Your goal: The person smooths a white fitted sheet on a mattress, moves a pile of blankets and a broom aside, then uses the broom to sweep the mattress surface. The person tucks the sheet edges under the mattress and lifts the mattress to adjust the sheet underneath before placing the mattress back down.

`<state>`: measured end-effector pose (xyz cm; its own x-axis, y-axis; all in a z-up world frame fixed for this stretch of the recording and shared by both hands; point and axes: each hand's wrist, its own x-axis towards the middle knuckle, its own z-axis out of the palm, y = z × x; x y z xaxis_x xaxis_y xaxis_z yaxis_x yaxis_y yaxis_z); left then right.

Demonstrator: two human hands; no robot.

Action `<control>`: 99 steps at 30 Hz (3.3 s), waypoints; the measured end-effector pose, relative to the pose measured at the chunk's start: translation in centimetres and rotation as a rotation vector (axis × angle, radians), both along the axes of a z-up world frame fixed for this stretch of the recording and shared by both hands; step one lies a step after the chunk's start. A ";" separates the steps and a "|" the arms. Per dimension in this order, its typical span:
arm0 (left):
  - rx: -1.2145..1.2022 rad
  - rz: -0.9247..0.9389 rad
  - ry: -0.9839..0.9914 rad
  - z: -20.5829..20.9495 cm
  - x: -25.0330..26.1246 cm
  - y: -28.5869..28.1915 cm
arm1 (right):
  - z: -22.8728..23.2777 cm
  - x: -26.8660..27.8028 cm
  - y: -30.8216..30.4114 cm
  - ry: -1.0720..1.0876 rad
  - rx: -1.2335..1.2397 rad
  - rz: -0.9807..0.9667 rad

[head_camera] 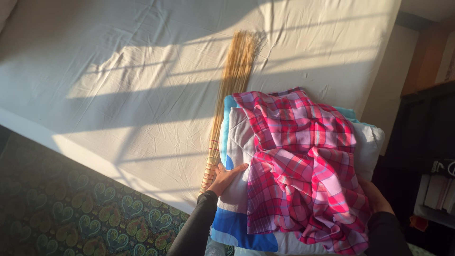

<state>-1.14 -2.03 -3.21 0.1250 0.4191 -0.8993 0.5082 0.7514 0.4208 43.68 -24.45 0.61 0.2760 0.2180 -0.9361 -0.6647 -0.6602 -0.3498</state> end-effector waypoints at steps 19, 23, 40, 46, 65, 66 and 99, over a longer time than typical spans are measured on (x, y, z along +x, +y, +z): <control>0.450 -0.146 -0.372 23.8 -1.5 -1.0 | 13.5 1.4 3.1 -0.538 0.265 0.210; 0.555 -0.074 -0.435 27.8 -8.5 -0.7 | 16.8 -5.0 3.5 -0.579 0.380 0.220; 0.929 0.204 0.009 40.2 -52.0 1.0 | 13.4 -47.0 24.9 -0.339 0.748 0.427; 1.021 0.322 0.050 41.9 -60.4 3.9 | 10.6 -56.4 37.1 -0.295 0.815 0.464; 1.054 0.254 0.171 40.3 -74.1 36.1 | 16.0 -78.1 55.8 -0.268 1.072 0.603; 1.069 0.238 0.164 40.4 -74.3 38.0 | 16.0 -78.7 57.0 -0.363 1.142 0.660; 1.083 -0.478 0.624 18.6 -84.4 94.2 | 6.4 -104.0 100.5 -0.197 0.515 0.842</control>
<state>-85.53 92.15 15.37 0.1510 0.9831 -0.1032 0.9499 -0.1154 0.2904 -60.28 76.08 6.99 -0.0149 0.7790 -0.6269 0.0492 -0.6256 -0.7786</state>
